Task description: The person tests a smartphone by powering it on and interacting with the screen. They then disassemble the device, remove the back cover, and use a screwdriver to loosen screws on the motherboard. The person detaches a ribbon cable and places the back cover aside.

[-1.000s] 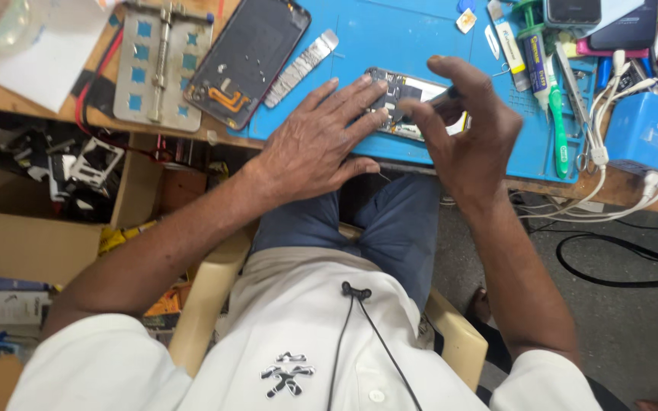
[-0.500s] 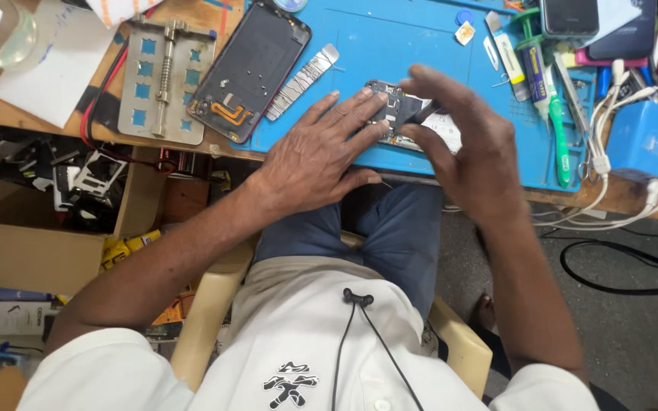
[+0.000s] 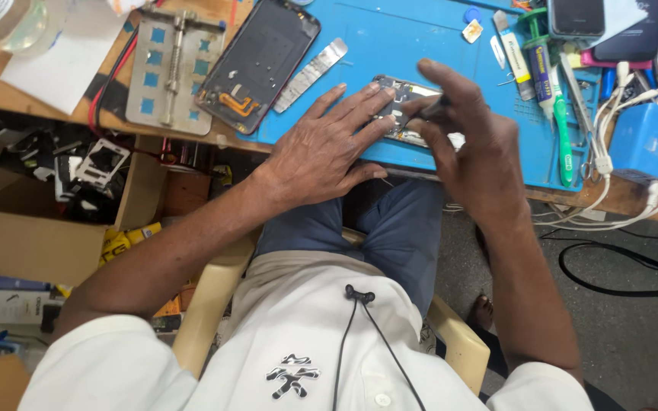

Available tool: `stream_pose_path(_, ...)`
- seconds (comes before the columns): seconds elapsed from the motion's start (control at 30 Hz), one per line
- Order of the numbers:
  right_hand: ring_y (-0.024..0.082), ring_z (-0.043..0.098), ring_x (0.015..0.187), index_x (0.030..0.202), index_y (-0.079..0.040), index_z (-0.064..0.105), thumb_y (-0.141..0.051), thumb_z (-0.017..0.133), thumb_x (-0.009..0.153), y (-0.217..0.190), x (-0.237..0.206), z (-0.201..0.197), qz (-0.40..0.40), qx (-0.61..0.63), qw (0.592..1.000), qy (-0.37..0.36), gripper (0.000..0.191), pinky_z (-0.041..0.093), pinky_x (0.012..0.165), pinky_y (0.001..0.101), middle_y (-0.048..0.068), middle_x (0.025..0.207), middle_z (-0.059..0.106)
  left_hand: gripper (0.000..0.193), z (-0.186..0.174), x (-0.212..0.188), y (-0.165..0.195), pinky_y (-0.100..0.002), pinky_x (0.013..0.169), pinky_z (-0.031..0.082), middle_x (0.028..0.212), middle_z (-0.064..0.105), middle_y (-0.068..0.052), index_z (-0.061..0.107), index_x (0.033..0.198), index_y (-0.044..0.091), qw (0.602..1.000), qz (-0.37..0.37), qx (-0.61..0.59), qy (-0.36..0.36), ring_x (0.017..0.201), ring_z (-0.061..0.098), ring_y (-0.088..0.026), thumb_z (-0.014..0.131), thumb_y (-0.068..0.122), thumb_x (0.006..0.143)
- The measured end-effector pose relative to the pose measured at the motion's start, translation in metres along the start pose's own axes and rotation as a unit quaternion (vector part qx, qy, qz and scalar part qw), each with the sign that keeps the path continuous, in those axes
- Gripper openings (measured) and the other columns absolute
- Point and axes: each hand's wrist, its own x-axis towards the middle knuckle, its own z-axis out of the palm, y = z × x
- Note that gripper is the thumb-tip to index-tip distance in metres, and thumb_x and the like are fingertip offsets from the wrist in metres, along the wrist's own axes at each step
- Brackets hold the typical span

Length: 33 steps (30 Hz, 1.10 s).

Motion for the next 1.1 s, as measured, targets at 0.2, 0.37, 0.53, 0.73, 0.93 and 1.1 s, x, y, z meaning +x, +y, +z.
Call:
stream_pose_path(0.2, 0.023, 0.076, 0.104, 0.151, -0.003, 0.045, 0.007, 0.071, 0.11, 0.014, 0.007, 0.0, 0.043, 0.111, 0.991, 0.065, 0.05, 0.064, 0.093, 0.0327, 0.016, 0.107, 0.075, 0.071, -0.003, -0.005, -0.001, -0.054, 0.123, 0.025, 0.16, 0.038, -0.016, 0.05, 0.146, 0.007, 1.0, 0.0, 0.017, 0.004, 0.152, 0.03, -0.032, 0.061, 0.056, 0.096)
stream_pose_path(0.37, 0.025, 0.078, 0.101, 0.151, -0.005, 0.043, 0.0, 0.068, 0.12, 0.032, -0.004, 0.008, 0.078, 0.185, 0.958, 0.205, 0.04, 0.067, 0.087, 0.0325, 0.017, 0.108, 0.076, 0.071, -0.005, -0.009, 0.001, -0.055, 0.124, 0.024, 0.161, 0.036, -0.016, 0.05, 0.146, 0.007, 0.999, 0.003, 0.041, 0.005, 0.153, 0.029, -0.031, 0.057, 0.059, 0.098)
stream_pose_path(0.53, 0.026, 0.076, 0.089, 0.158, -0.012, 0.038, -0.012, 0.067, 0.117, 0.059, -0.007, -0.001, 0.087, 0.396, 0.838, 0.367, 0.05, 0.062, 0.072, 0.0317, 0.018, 0.102, 0.074, 0.071, -0.005, -0.01, 0.002, -0.055, 0.124, 0.023, 0.162, 0.034, -0.02, 0.05, 0.147, 0.01, 0.998, 0.0, 0.048, 0.026, 0.152, 0.027, -0.034, 0.056, 0.061, 0.097)
stream_pose_path(0.73, 0.025, 0.075, 0.108, 0.161, -0.015, 0.03, -0.002, 0.069, 0.107, 0.079, -0.008, -0.003, 0.21, 0.489, 0.771, 0.35, 0.068, 0.067, 0.087, 0.0339, 0.013, 0.123, 0.07, 0.09, -0.002, -0.002, 0.004, -0.051, 0.123, 0.023, 0.159, 0.038, -0.02, 0.045, 0.15, -0.003, 0.997, -0.016, 0.066, 0.036, 0.143, 0.037, -0.035, 0.057, 0.067, 0.094)
stream_pose_path(0.93, 0.029, 0.076, 0.107, 0.165, -0.011, 0.029, 0.003, 0.069, 0.113, 0.067, 0.015, 0.007, 0.14, 0.498, 0.793, 0.321, 0.067, 0.067, 0.09, 0.0381, 0.017, 0.115, 0.07, 0.094, 0.001, 0.004, 0.016, -0.05, 0.109, 0.03, 0.153, 0.043, -0.019, 0.046, 0.146, -0.007, 0.987, -0.04, 0.146, 0.053, 0.127, 0.044, -0.033, 0.056, 0.069, 0.093)
stream_pose_path(1.1, 0.028, 0.077, 0.102, 0.157, -0.012, 0.027, 0.006, 0.069, 0.11, 0.04, 0.056, 0.029, 0.116, 0.391, 0.87, 0.276, 0.066, 0.069, 0.091, 0.0397, 0.012, 0.113, 0.07, 0.093, 0.01, 0.009, 0.025, -0.045, 0.097, 0.035, 0.152, 0.044, -0.022, 0.048, 0.145, -0.007, 0.986, -0.065, 0.148, 0.038, 0.119, 0.046, -0.031, 0.055, 0.068, 0.091)
